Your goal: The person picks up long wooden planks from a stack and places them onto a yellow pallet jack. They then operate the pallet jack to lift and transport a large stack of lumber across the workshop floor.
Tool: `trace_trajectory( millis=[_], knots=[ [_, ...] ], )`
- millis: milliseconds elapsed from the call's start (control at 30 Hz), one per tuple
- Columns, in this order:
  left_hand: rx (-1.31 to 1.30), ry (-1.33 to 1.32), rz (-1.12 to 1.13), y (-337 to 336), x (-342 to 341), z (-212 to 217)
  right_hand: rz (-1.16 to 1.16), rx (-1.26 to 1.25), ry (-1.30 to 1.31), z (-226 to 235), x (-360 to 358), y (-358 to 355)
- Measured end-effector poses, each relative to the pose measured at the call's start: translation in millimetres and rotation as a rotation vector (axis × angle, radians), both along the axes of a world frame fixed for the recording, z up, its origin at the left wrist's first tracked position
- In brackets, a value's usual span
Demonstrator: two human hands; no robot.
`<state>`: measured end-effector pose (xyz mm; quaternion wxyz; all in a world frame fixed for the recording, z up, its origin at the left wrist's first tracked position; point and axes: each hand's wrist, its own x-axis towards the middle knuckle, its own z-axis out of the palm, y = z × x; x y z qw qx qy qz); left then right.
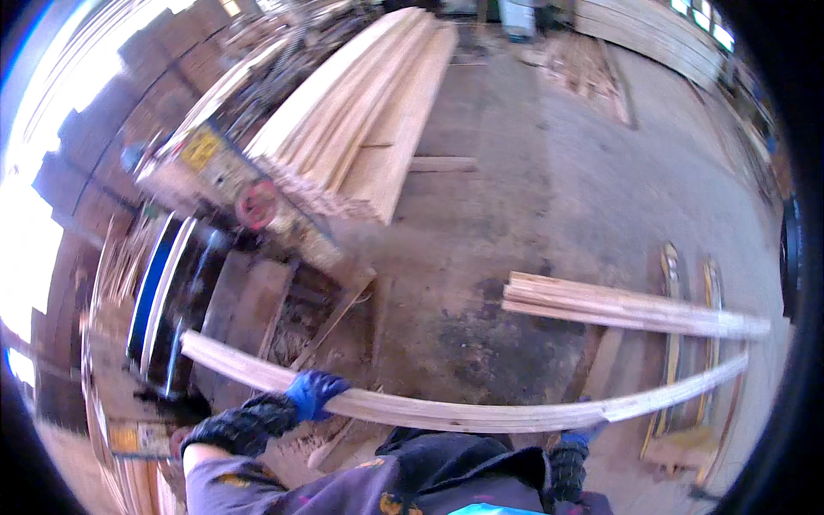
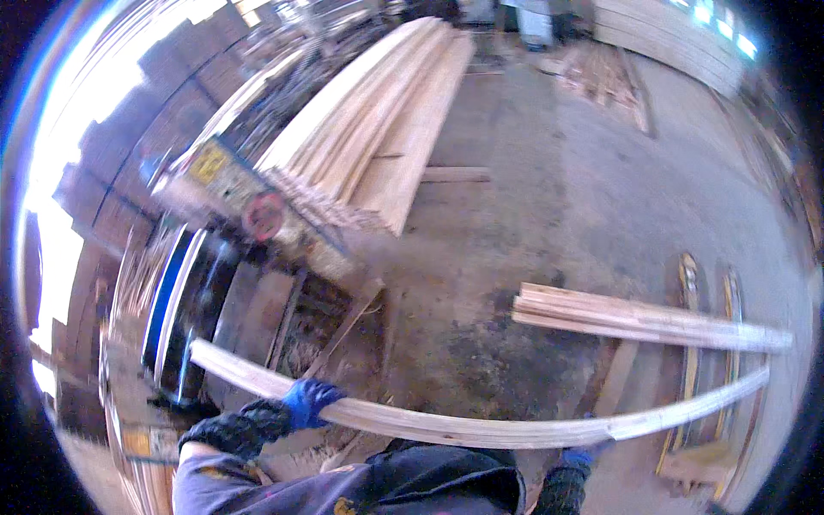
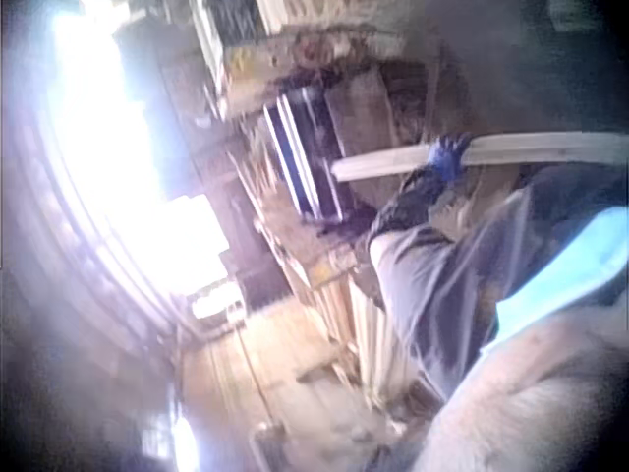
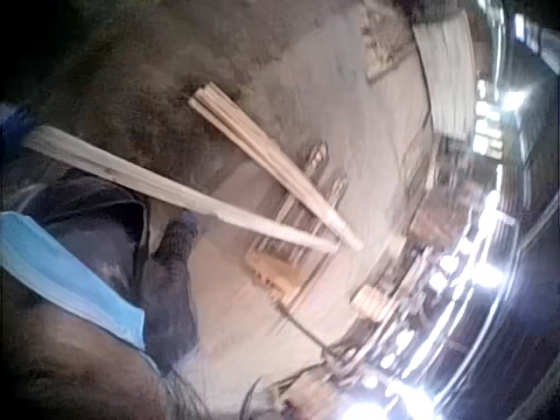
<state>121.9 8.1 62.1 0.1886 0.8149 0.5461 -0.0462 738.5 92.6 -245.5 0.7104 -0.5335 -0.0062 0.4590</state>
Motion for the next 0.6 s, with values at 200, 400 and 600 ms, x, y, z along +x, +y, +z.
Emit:
trace_trajectory(
  millis=[200,400,600],
  knots=[
    [0.129,-0.128,-0.007,-10.6,-81.4,-52.7,0.034,0.203,0.072,55.4,-29.2,-1.5],
    [0.174,-0.190,0.019,-43.1,-205.3,-51.9,0.060,0.385,0.172,102.5,-66.5,-28.2],
    [0.402,0.255,0.086,-88.9,-323.6,-74.5,0.084,-0.056,-1.150,71.6,-84.9,-26.6]
  ],
)
